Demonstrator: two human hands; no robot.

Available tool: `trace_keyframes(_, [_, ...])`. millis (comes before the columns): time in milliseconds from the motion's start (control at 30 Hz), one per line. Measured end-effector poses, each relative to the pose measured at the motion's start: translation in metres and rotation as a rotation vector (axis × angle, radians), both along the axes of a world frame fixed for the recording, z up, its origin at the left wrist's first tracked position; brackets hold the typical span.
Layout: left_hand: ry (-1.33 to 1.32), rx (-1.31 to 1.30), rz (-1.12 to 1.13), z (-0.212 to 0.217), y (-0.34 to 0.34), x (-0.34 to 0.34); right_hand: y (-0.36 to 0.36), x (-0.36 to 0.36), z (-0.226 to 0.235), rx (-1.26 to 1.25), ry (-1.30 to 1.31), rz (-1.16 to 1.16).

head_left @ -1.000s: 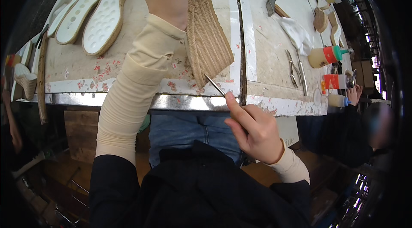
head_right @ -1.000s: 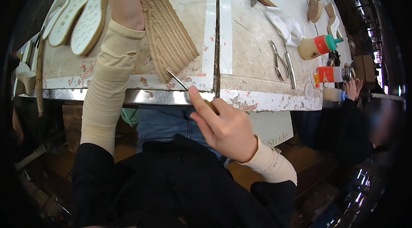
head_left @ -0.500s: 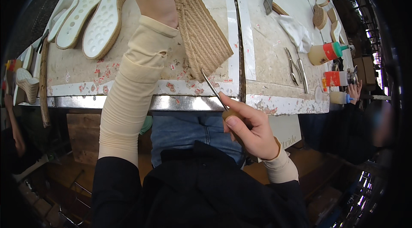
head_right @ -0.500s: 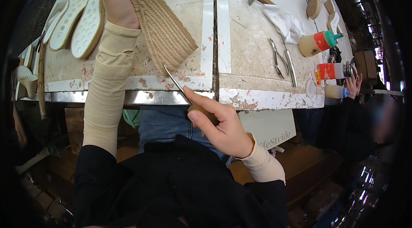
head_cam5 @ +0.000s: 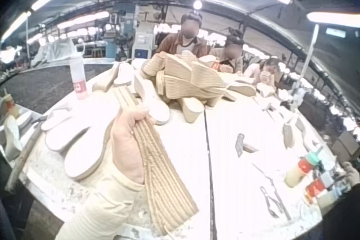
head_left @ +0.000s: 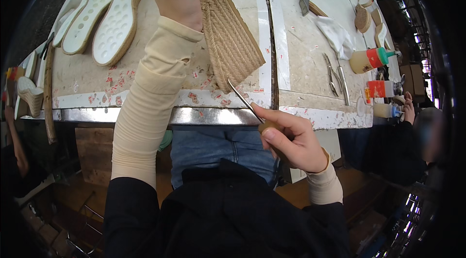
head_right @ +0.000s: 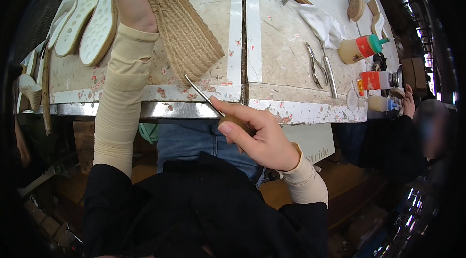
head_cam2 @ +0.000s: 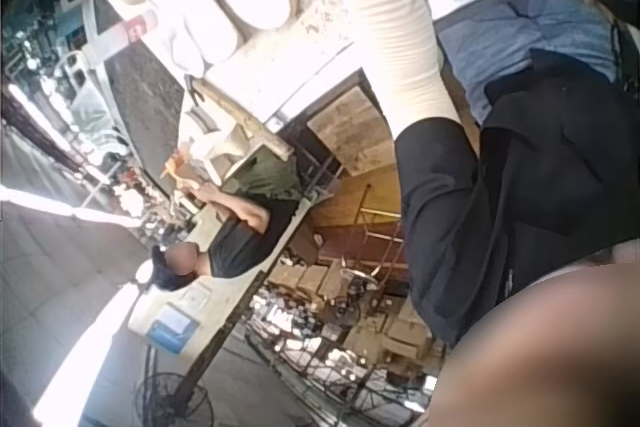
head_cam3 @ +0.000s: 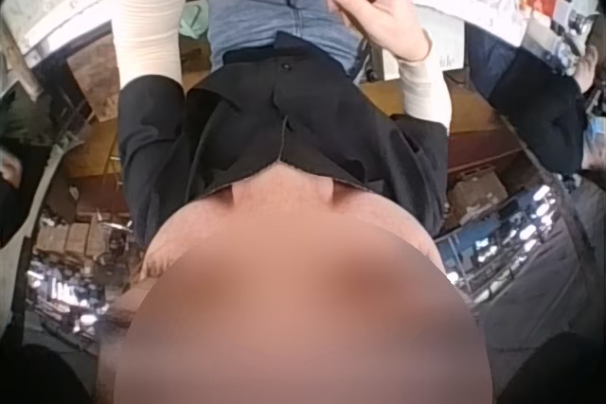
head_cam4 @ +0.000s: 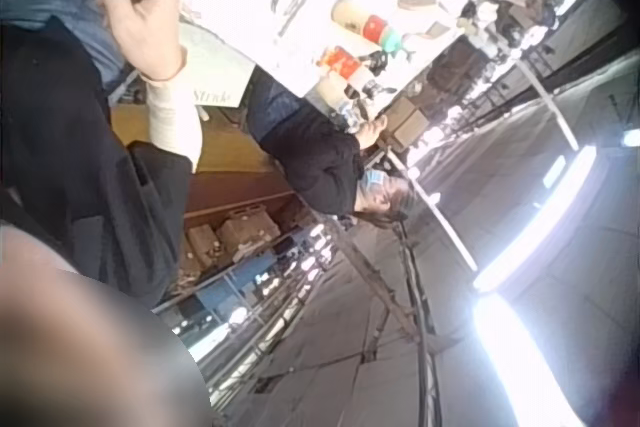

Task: The person trims the edges of a woven shoe heel using a small knife and a metal tool. They repeatedly scrape and smooth the heel surface, then place the finished piece aside and pick up another heel to continue the process.

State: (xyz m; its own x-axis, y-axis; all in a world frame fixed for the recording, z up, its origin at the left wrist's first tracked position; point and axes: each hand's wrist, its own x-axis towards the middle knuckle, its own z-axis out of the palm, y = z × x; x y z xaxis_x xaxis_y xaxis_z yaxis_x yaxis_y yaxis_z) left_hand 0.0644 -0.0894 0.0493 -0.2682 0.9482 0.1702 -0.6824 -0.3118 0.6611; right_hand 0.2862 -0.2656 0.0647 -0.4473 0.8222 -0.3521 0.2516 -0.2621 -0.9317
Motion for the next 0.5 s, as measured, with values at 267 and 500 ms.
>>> trace_keyframes(267, [0.020,-0.008,0.021,0.006,-0.004,0.003,0.000,-0.007,-0.004,0.531,-0.229,0.081])
trace_keyframes(500, [0.095,0.065,0.176,0.006,-0.006,0.006,-0.018,-0.020,0.009,0.752,-0.612,0.129])
